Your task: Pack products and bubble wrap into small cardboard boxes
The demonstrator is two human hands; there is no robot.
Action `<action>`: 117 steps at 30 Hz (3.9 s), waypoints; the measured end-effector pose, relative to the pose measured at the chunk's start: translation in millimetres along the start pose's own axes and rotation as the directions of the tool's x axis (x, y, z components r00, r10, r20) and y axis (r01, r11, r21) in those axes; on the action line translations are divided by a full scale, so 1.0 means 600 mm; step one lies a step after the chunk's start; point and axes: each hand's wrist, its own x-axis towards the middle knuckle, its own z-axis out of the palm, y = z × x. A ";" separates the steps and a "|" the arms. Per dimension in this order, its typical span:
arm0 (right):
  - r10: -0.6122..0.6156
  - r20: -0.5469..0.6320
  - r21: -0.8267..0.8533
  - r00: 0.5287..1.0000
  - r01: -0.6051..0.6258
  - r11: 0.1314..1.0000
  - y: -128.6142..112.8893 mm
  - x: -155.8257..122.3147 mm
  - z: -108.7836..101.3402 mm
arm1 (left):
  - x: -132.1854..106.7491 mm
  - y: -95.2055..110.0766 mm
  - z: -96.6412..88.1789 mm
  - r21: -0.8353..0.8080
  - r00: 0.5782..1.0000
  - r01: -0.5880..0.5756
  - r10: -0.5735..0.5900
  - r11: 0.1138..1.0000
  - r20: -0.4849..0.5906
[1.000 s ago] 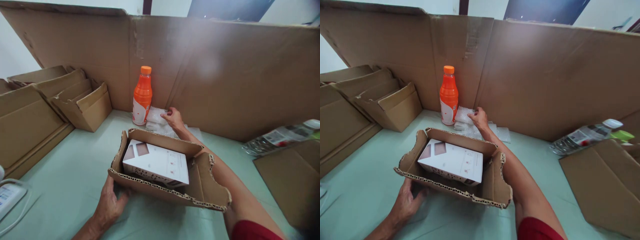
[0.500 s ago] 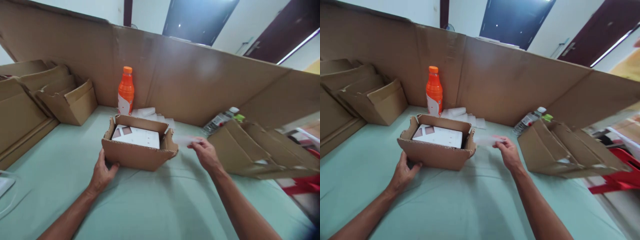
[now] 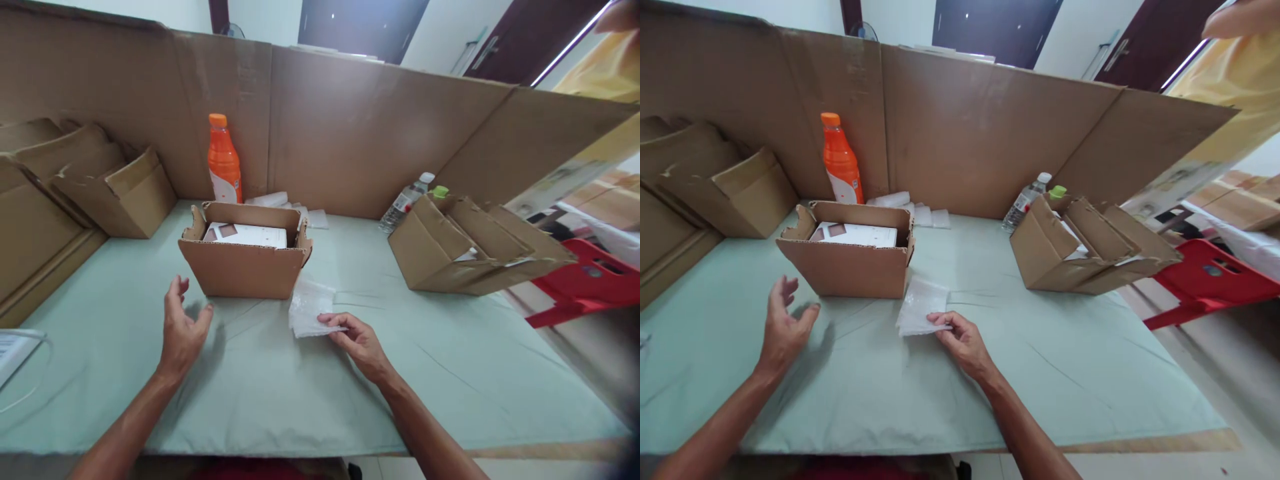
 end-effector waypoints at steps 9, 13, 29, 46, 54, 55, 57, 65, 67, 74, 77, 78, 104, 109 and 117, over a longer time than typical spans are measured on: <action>0.021 0.032 0.034 0.999 -0.022 0.999 -0.006 -0.059 0.071 | -0.177 0.060 -0.013 -0.047 0.812 -0.384 0.362 0.922 0.458; 0.065 0.081 0.011 0.995 -0.066 0.998 -0.011 -0.081 0.089 | -0.179 0.067 0.022 -0.172 0.732 -0.440 0.463 0.882 0.500; 0.102 -0.011 0.054 0.995 -0.101 0.993 -0.048 -0.075 0.047 | -0.187 0.068 -0.024 -0.337 0.797 -0.313 0.439 0.888 0.415; 0.032 0.319 -0.475 0.947 0.130 0.871 -0.113 -0.038 0.023 | -0.192 0.084 -0.058 -0.429 0.712 -0.012 0.309 0.903 0.630; 0.090 0.568 -0.588 0.818 0.326 0.740 -0.147 0.149 -0.041 | -0.208 0.098 -0.063 -0.474 0.634 0.119 0.300 0.873 0.712; 0.074 0.545 -0.614 0.835 0.338 0.714 -0.134 0.170 -0.032 | -0.213 0.096 -0.061 -0.430 0.629 0.149 0.250 0.890 0.736; -0.027 0.444 -0.664 0.896 0.349 0.661 -0.107 0.192 -0.012 | -0.218 0.095 -0.058 -0.328 0.613 0.211 0.137 0.921 0.778; -0.319 0.338 -0.676 0.885 0.464 0.572 -0.050 0.002 0.023 | -0.201 0.111 -0.058 -0.162 0.510 0.323 -0.027 0.932 0.860; -0.203 0.446 -0.702 0.872 0.481 0.525 -0.031 -0.030 0.037 | -0.200 0.114 -0.053 -0.145 0.464 0.363 -0.043 0.920 0.885; -0.212 0.300 -0.594 0.930 0.357 0.721 -0.015 -0.034 0.025 | -0.190 0.112 -0.016 -0.111 0.501 0.409 -0.121 0.906 0.857; -0.167 0.167 -0.425 0.972 0.224 0.877 -0.044 -0.072 0.006 | -0.178 0.110 0.003 -0.089 0.564 0.355 -0.137 0.931 0.814; -0.190 0.138 -0.398 0.972 0.230 0.888 -0.053 -0.091 0.005 | -0.176 0.110 0.009 -0.072 0.567 0.345 -0.147 0.936 0.810; -0.278 0.021 -0.483 0.960 0.254 0.838 -0.017 -0.187 0.092 | -0.217 0.082 -0.008 -0.040 0.704 -0.222 0.188 0.974 0.685; -0.540 0.101 -0.707 0.835 0.442 0.552 -0.019 -0.202 0.091 | -0.200 0.088 0.013 0.092 0.707 -0.113 0.015 0.989 0.708; -0.412 0.316 -0.748 0.855 0.491 0.446 -0.006 -0.148 0.108 | -0.202 0.075 0.014 0.026 0.743 -0.452 0.360 0.892 0.565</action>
